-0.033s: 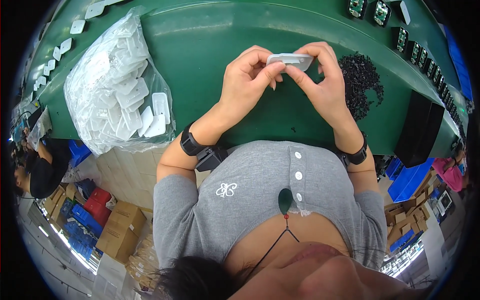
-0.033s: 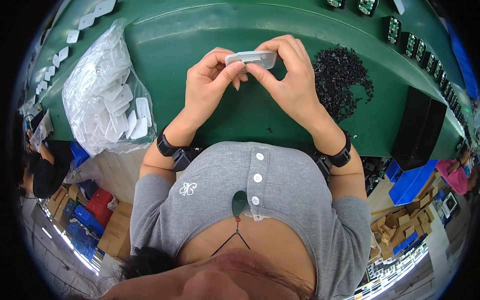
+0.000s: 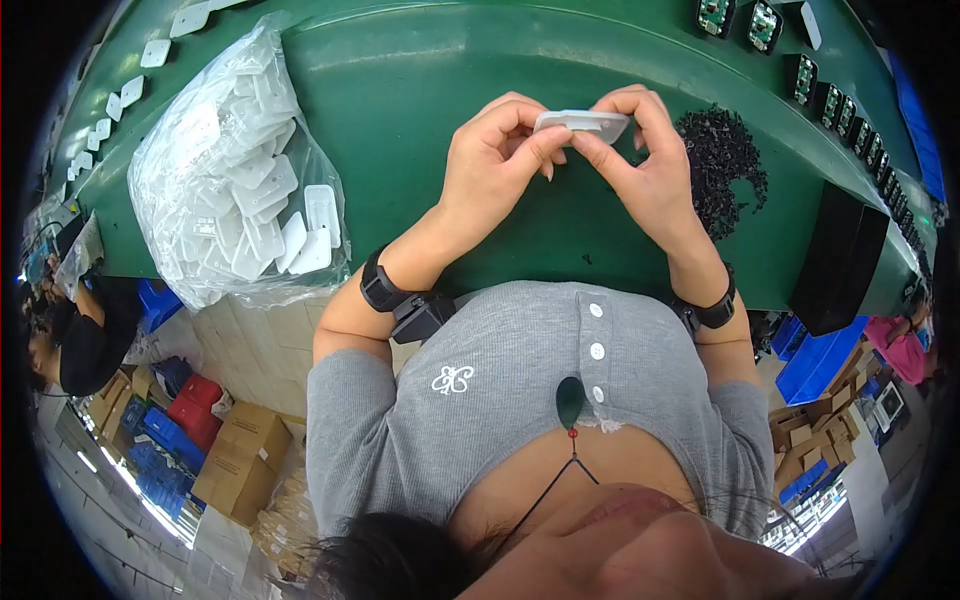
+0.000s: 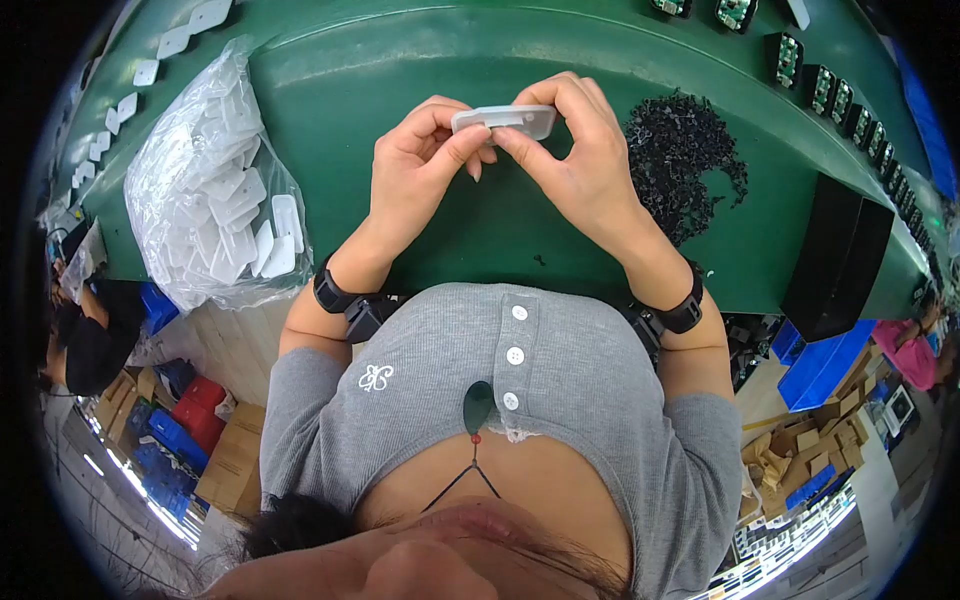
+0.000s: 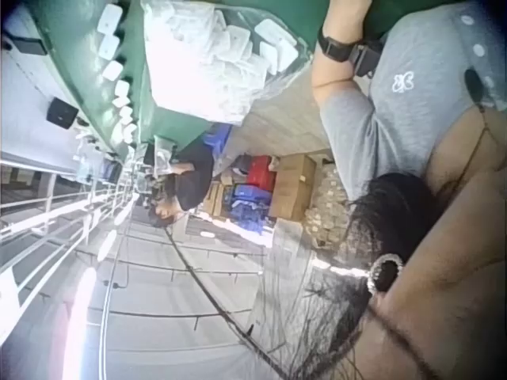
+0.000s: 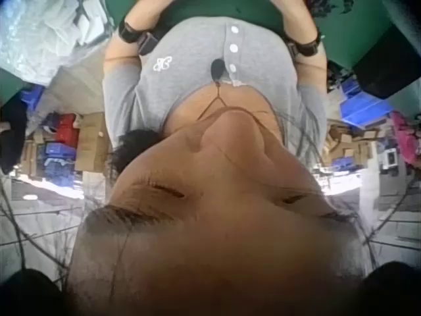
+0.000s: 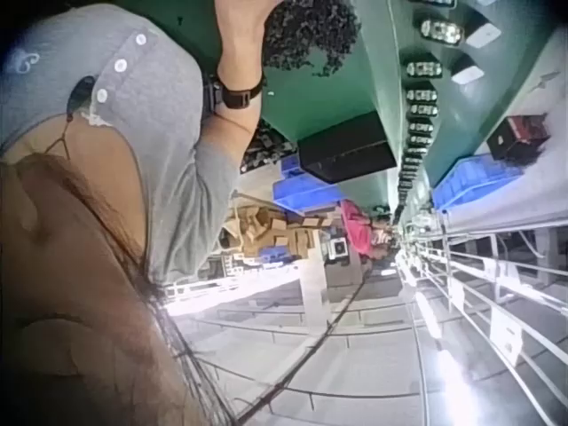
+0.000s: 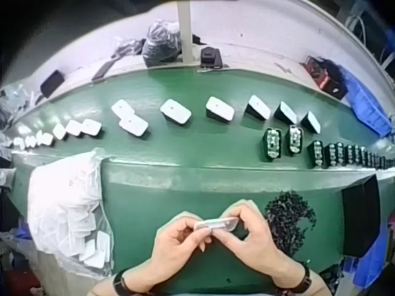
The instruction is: The person assembles electronic components by picking up a white plastic base, inserting a small black part, and then pressing a black plastic housing over the assembly. The completed units are then placed onto the green conveyor belt.
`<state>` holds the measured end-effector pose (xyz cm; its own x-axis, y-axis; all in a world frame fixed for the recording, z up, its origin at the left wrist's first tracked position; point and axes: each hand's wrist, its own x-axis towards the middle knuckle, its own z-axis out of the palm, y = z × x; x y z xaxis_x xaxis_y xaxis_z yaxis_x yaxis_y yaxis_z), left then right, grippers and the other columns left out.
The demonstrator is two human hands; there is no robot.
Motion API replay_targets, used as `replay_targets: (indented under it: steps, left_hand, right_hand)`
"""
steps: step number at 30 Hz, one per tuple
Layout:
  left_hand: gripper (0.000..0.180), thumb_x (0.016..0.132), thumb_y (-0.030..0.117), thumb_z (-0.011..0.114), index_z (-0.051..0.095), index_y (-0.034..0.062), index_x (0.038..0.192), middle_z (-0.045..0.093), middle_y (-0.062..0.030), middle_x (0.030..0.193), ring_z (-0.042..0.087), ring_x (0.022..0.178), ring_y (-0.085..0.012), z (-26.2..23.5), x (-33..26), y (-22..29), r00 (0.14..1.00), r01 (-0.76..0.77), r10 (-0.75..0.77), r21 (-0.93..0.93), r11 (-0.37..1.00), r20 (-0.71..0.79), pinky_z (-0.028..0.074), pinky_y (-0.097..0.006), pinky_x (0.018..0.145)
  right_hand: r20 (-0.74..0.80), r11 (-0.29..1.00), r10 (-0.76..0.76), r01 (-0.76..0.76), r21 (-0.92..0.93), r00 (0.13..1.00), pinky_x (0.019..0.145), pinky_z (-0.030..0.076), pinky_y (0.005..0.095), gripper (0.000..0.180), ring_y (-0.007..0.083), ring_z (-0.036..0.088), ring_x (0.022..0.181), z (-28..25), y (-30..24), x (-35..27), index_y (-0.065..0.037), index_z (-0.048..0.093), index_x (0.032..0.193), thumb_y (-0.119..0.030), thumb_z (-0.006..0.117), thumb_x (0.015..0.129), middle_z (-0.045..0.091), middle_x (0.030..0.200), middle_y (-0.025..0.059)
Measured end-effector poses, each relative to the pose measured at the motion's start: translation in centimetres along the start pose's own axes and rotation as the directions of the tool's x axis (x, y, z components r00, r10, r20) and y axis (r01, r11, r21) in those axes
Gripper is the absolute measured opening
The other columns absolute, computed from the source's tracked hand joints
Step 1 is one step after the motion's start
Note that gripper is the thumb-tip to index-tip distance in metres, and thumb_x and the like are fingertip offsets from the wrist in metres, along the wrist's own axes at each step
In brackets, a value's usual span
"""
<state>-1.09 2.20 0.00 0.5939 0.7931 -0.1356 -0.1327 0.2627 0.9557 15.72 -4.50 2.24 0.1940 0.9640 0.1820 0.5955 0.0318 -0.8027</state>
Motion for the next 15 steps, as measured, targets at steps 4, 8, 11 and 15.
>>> replay_targets:
  steps: [4, 8, 11, 15]
  left_hand:
    - [0.013, 0.091, 0.003, 0.062, 0.063, -0.0051, 0.101, 0.061, -0.0068, 0.090, 0.062, 0.071, -0.0114, -0.2, 0.1, 0.5, 0.998, 0.032, -0.028, -0.080, 0.996, 0.056, 0.050, -0.022, 0.063]
    - [0.024, 0.095, 0.004, 0.054, 0.053, -0.0058, 0.117, 0.067, -0.0136, 0.094, 0.064, 0.072, -0.0151, -0.7, 0.6, 0.7, 0.999, 0.051, -0.050, -0.165, 0.985, 0.013, 0.051, -0.025, 0.062]
    - [0.014, 0.095, 0.006, 0.057, 0.058, -0.0050, 0.105, 0.066, -0.0097, 0.083, 0.061, 0.062, -0.0107, -2.0, 2.1, 0.8, 0.989, 0.022, -0.015, 0.047, 0.999, -0.145, 0.047, -0.020, 0.053]
    - [0.008, 0.092, 0.008, 0.061, 0.065, 0.0017, 0.092, 0.066, -0.0054, 0.082, 0.061, 0.064, -0.0135, -3.0, 4.7, 0.7, 0.977, 0.008, 0.077, 0.393, 0.919, -0.199, 0.048, -0.026, 0.055]
  right_hand:
    - [0.225, 0.858, 0.247, -0.321, 0.401, 0.942, 0.068, 0.037, 0.0227, 0.022, 0.0083, 0.050, 0.081, -0.6, 0.8, 0.0, -0.006, 0.055, 0.091, -0.015, 0.073, 0.083, 0.055, 0.092, 0.0008]
    - [0.256, 0.818, 0.265, -0.357, 0.450, 0.930, 0.071, 0.039, 0.0219, 0.020, 0.0075, 0.050, 0.081, -0.5, 1.2, 0.4, -0.006, 0.054, 0.094, -0.011, 0.071, 0.086, 0.055, 0.089, 0.0006]
    - [0.018, 0.994, 0.076, -0.078, 0.079, 0.997, 0.071, 0.042, 0.0231, 0.033, 0.0087, 0.052, 0.081, -2.3, 2.2, 3.0, -0.004, 0.055, 0.104, -0.018, 0.075, 0.082, 0.059, 0.092, 0.0013]
    - [-0.194, 0.484, -0.146, -0.101, -0.869, 0.970, 0.066, 0.047, 0.0354, 0.039, 0.0258, 0.059, 0.082, -7.5, 4.8, 9.6, -0.006, 0.063, 0.103, -0.036, 0.070, 0.081, 0.058, 0.086, 0.0115]
